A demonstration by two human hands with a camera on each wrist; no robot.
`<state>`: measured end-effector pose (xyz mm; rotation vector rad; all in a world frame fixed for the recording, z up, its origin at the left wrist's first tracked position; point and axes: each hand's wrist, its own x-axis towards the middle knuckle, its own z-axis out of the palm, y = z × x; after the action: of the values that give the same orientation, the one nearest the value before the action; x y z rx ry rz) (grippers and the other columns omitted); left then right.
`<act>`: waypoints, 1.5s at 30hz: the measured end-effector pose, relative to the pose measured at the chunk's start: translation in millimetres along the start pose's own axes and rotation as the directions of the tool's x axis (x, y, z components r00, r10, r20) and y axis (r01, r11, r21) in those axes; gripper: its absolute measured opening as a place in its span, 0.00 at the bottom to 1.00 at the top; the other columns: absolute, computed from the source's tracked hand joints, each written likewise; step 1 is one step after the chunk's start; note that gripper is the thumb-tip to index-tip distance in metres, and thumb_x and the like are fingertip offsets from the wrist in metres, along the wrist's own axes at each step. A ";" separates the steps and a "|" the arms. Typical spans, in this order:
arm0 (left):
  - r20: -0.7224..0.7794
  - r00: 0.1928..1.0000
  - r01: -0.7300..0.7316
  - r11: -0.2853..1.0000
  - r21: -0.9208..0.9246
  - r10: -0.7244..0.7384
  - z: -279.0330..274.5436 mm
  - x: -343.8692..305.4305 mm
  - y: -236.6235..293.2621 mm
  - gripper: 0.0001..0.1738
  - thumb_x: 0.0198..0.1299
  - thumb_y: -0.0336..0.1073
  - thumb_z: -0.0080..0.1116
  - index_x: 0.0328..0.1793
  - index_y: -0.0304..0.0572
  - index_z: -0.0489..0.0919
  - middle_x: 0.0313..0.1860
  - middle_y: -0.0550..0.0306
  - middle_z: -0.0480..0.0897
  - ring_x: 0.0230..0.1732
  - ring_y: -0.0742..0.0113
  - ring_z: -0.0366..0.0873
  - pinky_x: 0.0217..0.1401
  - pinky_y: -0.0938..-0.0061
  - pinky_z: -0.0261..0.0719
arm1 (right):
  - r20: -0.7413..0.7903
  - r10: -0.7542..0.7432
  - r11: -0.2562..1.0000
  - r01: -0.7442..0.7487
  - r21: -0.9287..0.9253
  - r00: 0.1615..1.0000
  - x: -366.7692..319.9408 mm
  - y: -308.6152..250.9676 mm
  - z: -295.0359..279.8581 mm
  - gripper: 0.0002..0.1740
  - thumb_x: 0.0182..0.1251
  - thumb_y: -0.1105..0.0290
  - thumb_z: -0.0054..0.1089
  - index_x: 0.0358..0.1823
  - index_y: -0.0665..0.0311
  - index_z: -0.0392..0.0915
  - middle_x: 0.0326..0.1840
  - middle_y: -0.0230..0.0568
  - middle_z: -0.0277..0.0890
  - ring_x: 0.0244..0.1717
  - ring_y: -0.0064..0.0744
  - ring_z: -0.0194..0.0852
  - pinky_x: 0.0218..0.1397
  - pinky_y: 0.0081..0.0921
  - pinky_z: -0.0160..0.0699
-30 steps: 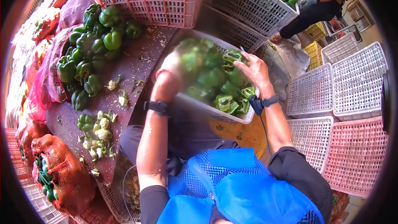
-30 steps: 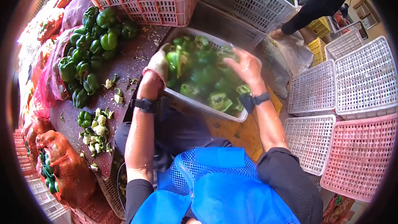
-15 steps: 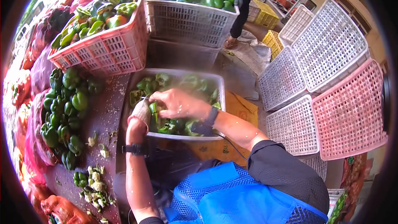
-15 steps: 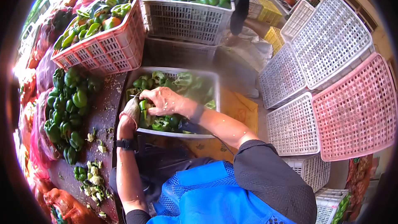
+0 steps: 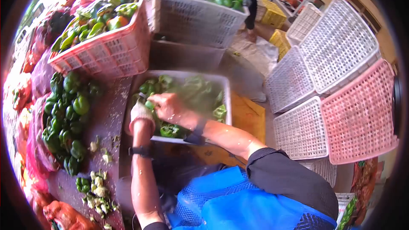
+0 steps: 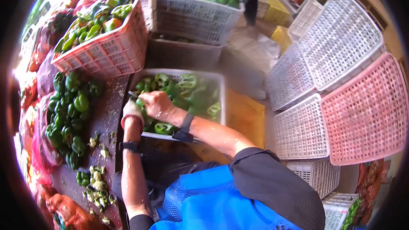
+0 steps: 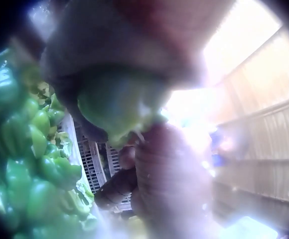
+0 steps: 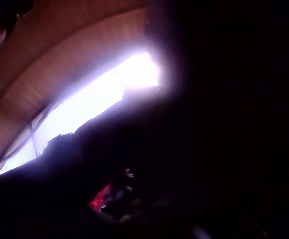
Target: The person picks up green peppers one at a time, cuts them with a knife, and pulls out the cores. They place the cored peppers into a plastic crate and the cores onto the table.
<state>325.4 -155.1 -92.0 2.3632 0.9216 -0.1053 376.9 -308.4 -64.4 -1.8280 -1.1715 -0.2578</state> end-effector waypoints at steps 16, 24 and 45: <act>-0.089 0.944 -0.315 0.947 0.057 0.319 -10.8 -38.6 30.9 0.19 0.69 0.49 0.56 0.50 0.42 0.84 0.48 0.41 0.87 0.52 0.42 0.85 0.48 0.54 0.84 | -0.086 0.119 0.968 -0.134 -0.213 0.989 -8.0 57.9 0.9 0.17 0.67 0.62 0.66 0.50 0.65 0.87 0.46 0.51 0.88 0.46 0.45 0.89 0.52 0.37 0.87; -0.123 0.806 -0.591 0.785 -0.186 0.579 45.6 -28.5 91.4 0.22 0.52 0.46 0.69 0.49 0.41 0.82 0.41 0.39 0.85 0.45 0.43 0.85 0.49 0.55 0.83 | -0.187 0.549 0.836 -0.540 0.099 0.815 -15.2 86.2 -120.3 0.17 0.64 0.62 0.73 0.52 0.59 0.89 0.46 0.42 0.90 0.43 0.28 0.88 0.48 0.27 0.84; -0.464 0.885 0.152 0.968 0.202 -0.043 -174.3 -100.9 -233.3 0.13 0.67 0.40 0.53 0.50 0.43 0.82 0.43 0.40 0.86 0.47 0.39 0.84 0.51 0.53 0.82 | 0.332 -0.028 0.992 -0.015 0.129 0.943 152.3 -68.1 208.6 0.51 0.52 0.49 0.82 0.74 0.67 0.69 0.60 0.57 0.82 0.55 0.45 0.86 0.61 0.35 0.82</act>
<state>76.2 18.0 -37.8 2.6121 1.3134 0.3393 343.4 -43.8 -50.3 -1.7965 -1.3912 0.1300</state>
